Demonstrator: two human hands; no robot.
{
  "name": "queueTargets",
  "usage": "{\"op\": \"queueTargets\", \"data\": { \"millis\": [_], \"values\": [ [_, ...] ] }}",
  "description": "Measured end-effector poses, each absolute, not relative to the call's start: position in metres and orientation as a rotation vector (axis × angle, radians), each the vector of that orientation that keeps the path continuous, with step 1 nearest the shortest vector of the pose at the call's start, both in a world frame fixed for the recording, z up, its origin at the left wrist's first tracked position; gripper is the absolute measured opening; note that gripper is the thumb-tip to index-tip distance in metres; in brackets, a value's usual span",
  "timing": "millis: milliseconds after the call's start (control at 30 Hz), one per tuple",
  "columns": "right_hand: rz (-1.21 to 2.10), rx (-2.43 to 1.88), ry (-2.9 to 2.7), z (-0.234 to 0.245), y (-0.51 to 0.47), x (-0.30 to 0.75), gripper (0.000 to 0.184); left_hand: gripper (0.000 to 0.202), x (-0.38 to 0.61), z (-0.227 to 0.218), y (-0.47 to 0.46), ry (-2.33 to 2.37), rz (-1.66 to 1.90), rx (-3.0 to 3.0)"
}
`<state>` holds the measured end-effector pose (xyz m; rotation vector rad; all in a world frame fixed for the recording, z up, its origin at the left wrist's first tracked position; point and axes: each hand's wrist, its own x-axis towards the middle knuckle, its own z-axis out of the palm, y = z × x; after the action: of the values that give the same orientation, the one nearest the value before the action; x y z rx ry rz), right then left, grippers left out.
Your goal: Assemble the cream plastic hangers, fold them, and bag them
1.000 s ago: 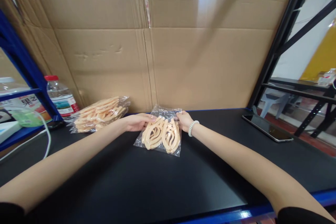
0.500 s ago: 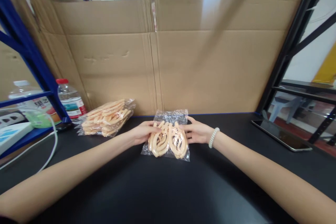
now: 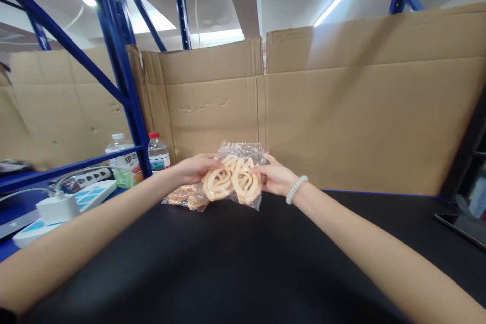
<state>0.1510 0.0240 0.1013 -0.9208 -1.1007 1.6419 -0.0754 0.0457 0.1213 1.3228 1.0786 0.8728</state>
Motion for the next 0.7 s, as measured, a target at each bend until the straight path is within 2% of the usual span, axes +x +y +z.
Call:
{"op": "queueTargets", "data": {
  "millis": [133,233,267,467,700],
  "values": [
    [1.630,-0.888,-1.109,0.122,0.049,0.086,0.081,0.022,-0.131,0.155,0.061,1.287,0.884,1.350],
    [1.615,-0.911,-1.122,0.130,0.071,0.041,0.042,0.029,-0.163,0.165,0.074,1.437,0.881,1.357],
    [1.603,-0.925,-1.129,0.131,0.078,0.028,0.035,0.031,-0.171,0.166,0.079,1.481,0.886,1.361],
    [1.482,-1.124,-1.135,0.122,0.108,-0.010,0.033,0.031,-0.191,0.140,0.103,1.703,0.971,1.389],
    [1.360,-1.223,-1.169,0.107,0.098,0.017,0.033,0.031,-0.188,0.118,0.107,1.784,1.012,1.473]
  ]
}}
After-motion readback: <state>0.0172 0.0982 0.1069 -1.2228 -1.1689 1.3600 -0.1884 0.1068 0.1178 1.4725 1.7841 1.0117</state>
